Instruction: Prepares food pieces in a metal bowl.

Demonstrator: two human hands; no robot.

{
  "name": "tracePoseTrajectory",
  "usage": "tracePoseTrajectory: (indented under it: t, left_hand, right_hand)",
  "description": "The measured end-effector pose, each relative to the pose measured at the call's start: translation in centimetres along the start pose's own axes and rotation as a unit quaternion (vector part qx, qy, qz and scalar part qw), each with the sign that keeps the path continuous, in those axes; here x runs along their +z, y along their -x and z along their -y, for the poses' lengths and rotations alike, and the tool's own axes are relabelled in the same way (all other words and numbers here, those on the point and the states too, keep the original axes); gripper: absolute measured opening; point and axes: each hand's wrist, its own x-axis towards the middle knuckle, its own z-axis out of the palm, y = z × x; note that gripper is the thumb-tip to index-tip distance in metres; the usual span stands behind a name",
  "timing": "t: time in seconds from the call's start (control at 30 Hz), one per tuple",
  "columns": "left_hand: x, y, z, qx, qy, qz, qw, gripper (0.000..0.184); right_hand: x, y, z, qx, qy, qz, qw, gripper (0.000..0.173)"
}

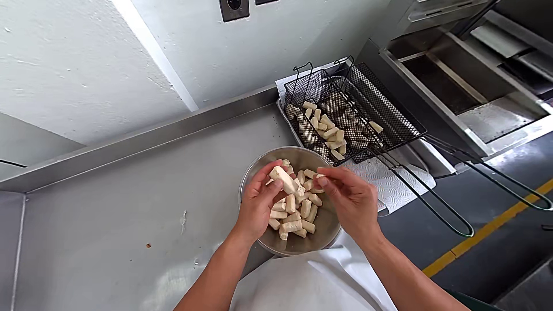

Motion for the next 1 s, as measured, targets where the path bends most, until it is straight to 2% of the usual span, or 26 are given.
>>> tracePoseTrajectory:
  t: [0.07,0.17,0.3,0.37,0.5,0.6,0.7,0.83,1.0]
  left_hand:
    - [0.2,-0.2,-0.3,-0.014,0.048,0.003,0.999,0.04]
    - [0.5,-0.3,-0.5,-0.038,0.101,-0.016,0.994,0.036]
    - [1.1,-0.2,-0.6,-0.056,0.123,-0.067,0.989,0.025]
    - [1.2,-0.1,-0.5,-0.055,0.122,-0.066,0.989,0.024]
    - [1.7,0.1,-0.4,-0.033,0.099,-0.067,0.992,0.036]
    - [2.3,0.4,-0.4,-0.005,0.045,-0.102,0.994,0.032]
    - [2.6,0.7,-0.4,0.041,-0.04,-0.118,0.991,0.034]
    - [2.8,0.8,-0.2,0.094,-0.11,-0.137,0.98,0.039]
    - [2.8,1.1,0.1,0.136,-0.148,-0.1,0.974,0.039]
  right_hand:
    - [0.4,0.4,0.0,0.014,-0.014,0.022,1.0,0.025]
    - [0.8,0.5,0.2,-0.022,0.006,0.02,1.0,0.018]
    - [1.0,0.3,0.6,-0.046,0.004,0.014,0.999,0.015]
    - [1.0,0.1,0.8,-0.054,-0.002,0.005,0.999,0.014]
    - [1.0,-0.5,1.2,-0.103,0.042,-0.003,0.994,0.01]
    - [1.1,-0.7,1.0,-0.144,0.122,-0.004,0.982,0.008]
    - [1.1,-0.7,0.9,-0.15,0.136,-0.004,0.979,0.01]
    - [0.8,-0.5,1.2,-0.101,0.114,0.045,0.987,0.018]
    - [0.6,-0.7,1.6,0.062,-0.05,0.045,0.996,0.01]
